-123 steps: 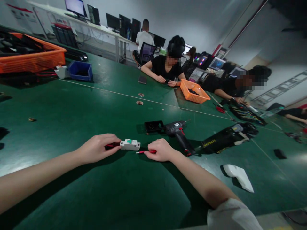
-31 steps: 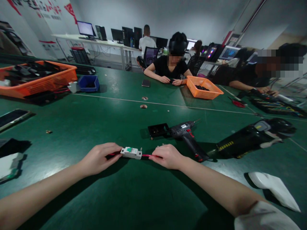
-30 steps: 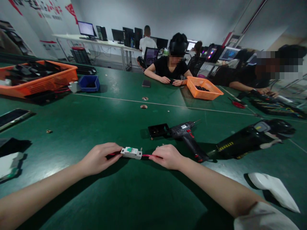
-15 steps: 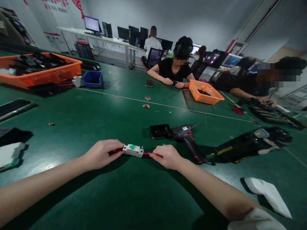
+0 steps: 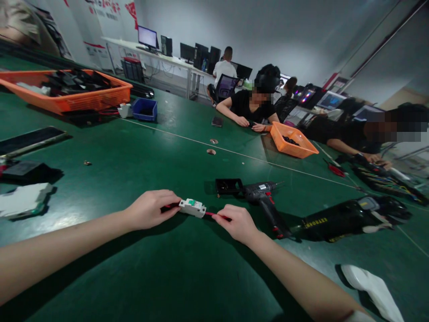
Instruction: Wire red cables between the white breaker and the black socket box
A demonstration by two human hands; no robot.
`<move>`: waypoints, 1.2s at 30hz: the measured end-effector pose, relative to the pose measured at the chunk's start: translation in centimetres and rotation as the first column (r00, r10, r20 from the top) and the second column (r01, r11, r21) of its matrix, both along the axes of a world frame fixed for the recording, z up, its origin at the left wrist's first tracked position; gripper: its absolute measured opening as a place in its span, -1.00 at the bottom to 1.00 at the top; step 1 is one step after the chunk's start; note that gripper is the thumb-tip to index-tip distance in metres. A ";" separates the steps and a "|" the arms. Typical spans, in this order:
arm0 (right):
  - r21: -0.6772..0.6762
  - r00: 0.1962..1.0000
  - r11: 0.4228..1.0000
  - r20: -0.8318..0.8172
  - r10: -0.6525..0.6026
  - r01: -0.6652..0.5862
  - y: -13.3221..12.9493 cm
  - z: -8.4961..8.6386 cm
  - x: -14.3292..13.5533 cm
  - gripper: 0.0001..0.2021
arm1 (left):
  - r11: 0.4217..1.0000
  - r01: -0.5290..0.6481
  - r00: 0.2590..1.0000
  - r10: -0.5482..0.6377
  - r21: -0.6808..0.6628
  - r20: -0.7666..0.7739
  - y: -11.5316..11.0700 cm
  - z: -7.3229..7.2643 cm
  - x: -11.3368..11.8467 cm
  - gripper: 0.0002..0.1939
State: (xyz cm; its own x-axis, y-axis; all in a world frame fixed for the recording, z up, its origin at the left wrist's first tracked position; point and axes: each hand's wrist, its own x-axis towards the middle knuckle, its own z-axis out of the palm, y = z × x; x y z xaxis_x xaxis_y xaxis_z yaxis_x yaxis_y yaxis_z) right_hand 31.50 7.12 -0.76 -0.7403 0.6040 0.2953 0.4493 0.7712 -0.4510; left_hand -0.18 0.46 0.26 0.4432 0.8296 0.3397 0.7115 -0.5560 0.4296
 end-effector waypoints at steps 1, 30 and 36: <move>0.000 1.000 1.000 -0.010 -0.011 0.011 0.0 0.0 0.0 -0.73 | 1.000 -0.003 1.000 0.003 0.011 -0.014 0.0 0.0 0.0 -0.74; 0.111 0.505 0.687 0.596 -0.624 0.718 5.4 6.8 10.0 -0.39 | 0.931 0.040 0.970 0.052 0.364 -0.238 -1.1 -0.4 0.1 -0.68; 0.007 0.510 0.737 0.718 -0.474 0.676 6.7 5.9 9.6 -0.39 | 0.922 0.090 0.960 0.020 0.376 -0.280 -0.9 -0.4 0.0 -0.72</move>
